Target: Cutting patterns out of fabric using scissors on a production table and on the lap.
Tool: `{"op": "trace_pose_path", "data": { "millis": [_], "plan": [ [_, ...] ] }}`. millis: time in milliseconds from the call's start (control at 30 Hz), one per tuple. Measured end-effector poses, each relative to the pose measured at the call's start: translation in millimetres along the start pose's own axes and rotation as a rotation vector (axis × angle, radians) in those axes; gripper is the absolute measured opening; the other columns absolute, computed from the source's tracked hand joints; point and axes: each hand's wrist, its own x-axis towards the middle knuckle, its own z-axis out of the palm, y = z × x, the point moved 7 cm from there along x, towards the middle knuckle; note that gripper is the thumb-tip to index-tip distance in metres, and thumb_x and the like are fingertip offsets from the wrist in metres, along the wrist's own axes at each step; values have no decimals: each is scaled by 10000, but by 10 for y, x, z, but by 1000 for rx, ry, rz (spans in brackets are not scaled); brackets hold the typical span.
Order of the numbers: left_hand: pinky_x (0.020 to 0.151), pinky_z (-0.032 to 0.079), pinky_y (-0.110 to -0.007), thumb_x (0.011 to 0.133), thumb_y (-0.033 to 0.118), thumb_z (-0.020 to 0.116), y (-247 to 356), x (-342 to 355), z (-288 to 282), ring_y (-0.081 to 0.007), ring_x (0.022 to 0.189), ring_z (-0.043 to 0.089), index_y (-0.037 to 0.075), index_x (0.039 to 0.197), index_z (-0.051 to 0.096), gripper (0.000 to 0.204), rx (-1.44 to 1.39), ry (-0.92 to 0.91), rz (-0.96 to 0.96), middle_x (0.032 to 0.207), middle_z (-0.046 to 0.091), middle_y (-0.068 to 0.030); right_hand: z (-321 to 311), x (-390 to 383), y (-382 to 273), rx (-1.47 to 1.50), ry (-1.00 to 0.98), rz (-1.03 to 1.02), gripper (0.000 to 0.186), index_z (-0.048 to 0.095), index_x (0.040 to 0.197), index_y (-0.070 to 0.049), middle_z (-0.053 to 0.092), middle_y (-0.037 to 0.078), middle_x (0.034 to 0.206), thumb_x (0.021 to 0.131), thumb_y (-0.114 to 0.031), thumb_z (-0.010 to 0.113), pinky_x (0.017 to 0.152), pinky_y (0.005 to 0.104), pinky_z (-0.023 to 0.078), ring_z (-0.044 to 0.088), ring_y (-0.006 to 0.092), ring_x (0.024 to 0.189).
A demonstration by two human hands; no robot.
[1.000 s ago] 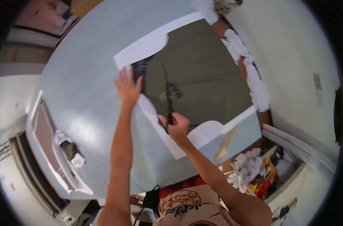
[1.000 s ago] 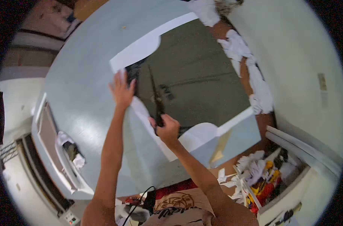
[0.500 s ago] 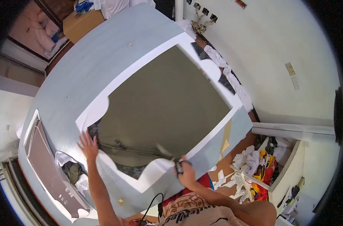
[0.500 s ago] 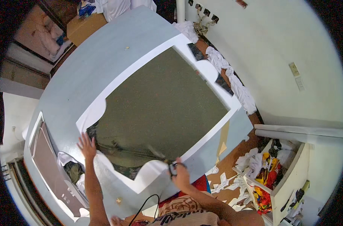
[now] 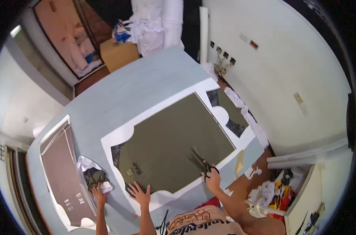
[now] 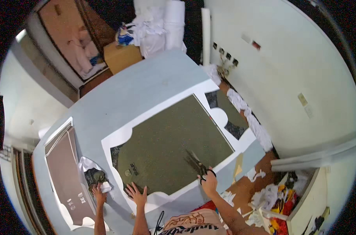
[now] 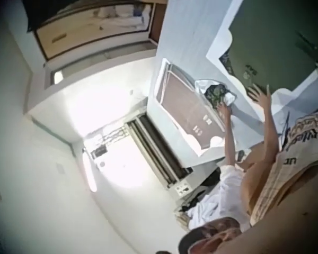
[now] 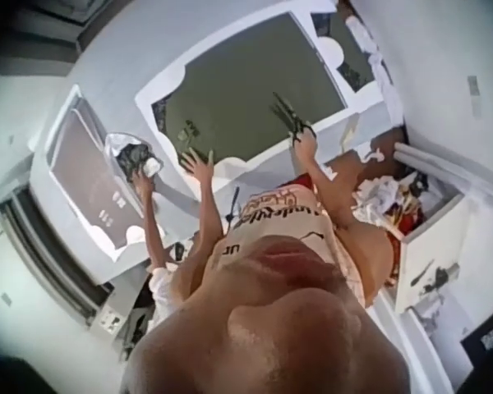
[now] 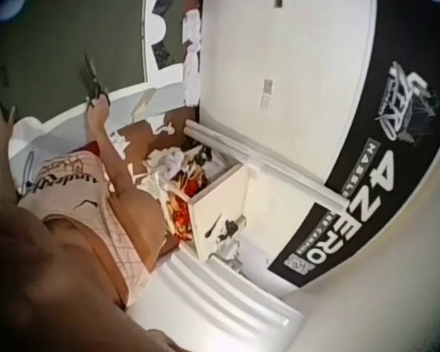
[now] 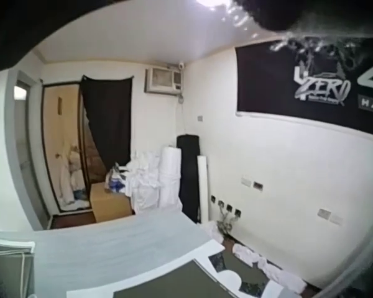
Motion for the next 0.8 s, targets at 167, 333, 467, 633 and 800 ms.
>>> {"op": "trace_pose_path", "data": {
  "millis": [167,333,467,633,800],
  "plan": [
    [1103,111,-816,809,786,639,-215,-109,-94,-494,1553,50,186,1648,236,1108,48,-11,-22,1724,89,-152,104,15,113,89,-130,125,513,622,1133,-2,672,239,1181,778,-283,865,912,487,516,626,437,1115],
    [1101,372,-673,750,749,733,-283,-213,-91,-529,1522,154,142,1638,234,1186,-20,-32,-95,1712,108,-184,190,-468,341,60,-135,-35,518,630,1092,12,672,259,1211,749,-285,880,867,498,523,649,443,1024],
    [1169,343,-588,716,738,771,-931,-377,-170,-499,1521,191,124,1650,149,1279,-265,162,43,1709,64,-214,171,-830,153,110,-138,-118,501,637,1012,25,692,249,1103,738,-309,890,829,498,527,659,427,944],
    [1163,309,-637,576,820,794,-1670,-604,-393,-533,1502,212,123,1651,152,1432,19,-70,-363,1717,96,-167,84,-1302,-180,93,-340,-113,472,646,1022,36,685,263,1026,808,-336,843,787,513,528,651,446,885],
    [1063,439,-539,798,466,816,-1380,329,-834,-509,1269,515,-7,1409,512,830,-120,244,-68,1377,512,-373,337,-1691,-234,94,-361,-185,596,616,1174,16,594,287,1357,787,-373,846,939,501,504,608,466,1113]
  ]
}}
